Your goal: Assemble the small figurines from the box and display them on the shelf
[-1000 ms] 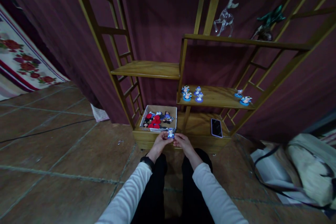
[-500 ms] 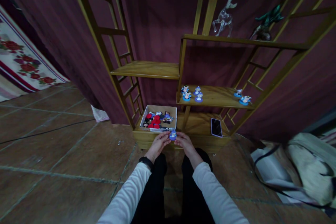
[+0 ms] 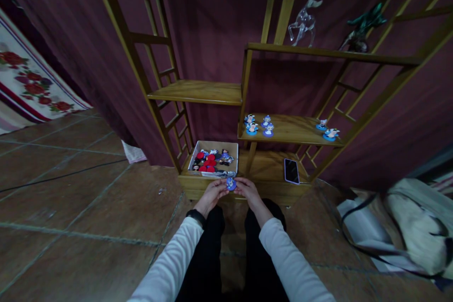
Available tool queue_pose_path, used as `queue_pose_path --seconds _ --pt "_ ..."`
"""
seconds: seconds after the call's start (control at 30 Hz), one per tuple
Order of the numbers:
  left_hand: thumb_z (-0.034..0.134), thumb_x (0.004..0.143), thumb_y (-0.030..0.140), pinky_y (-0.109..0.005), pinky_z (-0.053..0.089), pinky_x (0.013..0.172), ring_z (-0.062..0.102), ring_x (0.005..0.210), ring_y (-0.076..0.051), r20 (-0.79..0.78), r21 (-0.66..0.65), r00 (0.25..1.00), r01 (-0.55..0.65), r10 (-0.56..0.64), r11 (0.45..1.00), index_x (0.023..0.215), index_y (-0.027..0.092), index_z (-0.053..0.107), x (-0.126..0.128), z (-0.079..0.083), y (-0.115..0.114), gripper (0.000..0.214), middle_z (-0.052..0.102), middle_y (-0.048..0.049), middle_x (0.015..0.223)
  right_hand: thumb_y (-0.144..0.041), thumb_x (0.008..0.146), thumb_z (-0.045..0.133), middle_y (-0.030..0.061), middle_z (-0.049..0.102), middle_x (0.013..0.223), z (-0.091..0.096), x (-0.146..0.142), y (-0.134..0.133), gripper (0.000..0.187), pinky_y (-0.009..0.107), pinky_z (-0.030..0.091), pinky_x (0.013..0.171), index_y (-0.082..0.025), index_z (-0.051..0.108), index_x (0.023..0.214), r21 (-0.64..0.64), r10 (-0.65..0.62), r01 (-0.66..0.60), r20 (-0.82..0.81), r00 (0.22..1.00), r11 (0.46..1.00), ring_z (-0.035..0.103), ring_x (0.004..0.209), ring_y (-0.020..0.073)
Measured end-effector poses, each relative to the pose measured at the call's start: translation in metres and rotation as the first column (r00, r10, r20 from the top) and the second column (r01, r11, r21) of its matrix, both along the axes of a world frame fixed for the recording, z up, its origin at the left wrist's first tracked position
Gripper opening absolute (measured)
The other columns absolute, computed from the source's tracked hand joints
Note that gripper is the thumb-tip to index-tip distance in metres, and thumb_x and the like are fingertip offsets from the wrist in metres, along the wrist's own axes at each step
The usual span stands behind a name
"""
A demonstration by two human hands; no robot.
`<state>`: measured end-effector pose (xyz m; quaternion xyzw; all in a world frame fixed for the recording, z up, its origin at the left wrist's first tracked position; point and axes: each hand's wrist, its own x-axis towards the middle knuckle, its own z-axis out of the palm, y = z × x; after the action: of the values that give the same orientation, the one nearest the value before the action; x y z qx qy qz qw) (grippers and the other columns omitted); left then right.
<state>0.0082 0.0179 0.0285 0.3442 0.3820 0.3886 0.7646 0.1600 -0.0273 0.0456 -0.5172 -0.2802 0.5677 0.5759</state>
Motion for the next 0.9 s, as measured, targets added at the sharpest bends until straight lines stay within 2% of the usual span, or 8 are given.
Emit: queue_pose_path --seconds 0.23,0.53,0.67,0.9 --pt "0.07 0.067 0.01 -0.025 0.052 0.07 0.065 0.07 -0.013 0.027 -0.012 1.0 -0.016 0.016 1.0 0.085 0.012 0.063 -0.0011 0.0001 0.0014 0.02 0.069 -0.0078 0.08 -0.033 0.058 0.076 0.0008 0.065 0.065 0.005 -0.0024 -0.0041 0.032 0.024 0.053 0.055 -0.017 0.065 0.084 -0.04 0.066 -0.068 -0.032 0.997 0.997 0.059 0.054 0.0103" --pt "0.072 0.068 0.017 -0.028 0.054 0.07 0.067 0.066 -0.015 0.001 -0.027 1.0 0.001 -0.001 1.0 0.084 0.013 0.059 -0.0011 0.0042 -0.0021 0.021 0.069 -0.0078 0.076 -0.028 0.055 0.073 -0.0006 0.062 0.058 -0.0005 -0.0018 0.0008 0.025 0.024 0.051 0.055 -0.015 0.065 0.075 -0.04 0.026 -0.026 -0.007 1.0 0.999 0.057 0.052 0.0103" --pt "0.073 0.066 0.02 -0.025 0.051 0.064 0.065 0.063 -0.013 -0.042 0.007 0.999 0.01 -0.009 1.0 0.086 0.012 0.061 0.0005 0.0027 -0.0021 0.025 0.069 -0.0071 0.073 -0.029 0.056 0.072 -0.0018 0.061 0.055 -0.0003 -0.0011 0.0003 0.026 0.024 0.051 0.052 -0.016 0.065 0.077 -0.046 -0.011 0.011 -0.007 1.0 0.999 0.055 0.05 0.0101" --pt "0.074 0.063 0.021 -0.02 0.045 0.057 0.061 0.056 -0.01 -0.067 0.031 0.998 -0.007 0.009 1.0 0.084 0.013 0.065 0.0008 0.001 -0.001 0.024 0.068 -0.0048 0.068 -0.029 0.06 0.073 -0.0005 0.062 0.06 0.0037 -0.0026 -0.0022 0.028 0.024 0.052 0.052 -0.017 0.064 0.083 -0.037 0.038 -0.039 -0.039 0.999 0.999 0.058 0.052 0.0107"
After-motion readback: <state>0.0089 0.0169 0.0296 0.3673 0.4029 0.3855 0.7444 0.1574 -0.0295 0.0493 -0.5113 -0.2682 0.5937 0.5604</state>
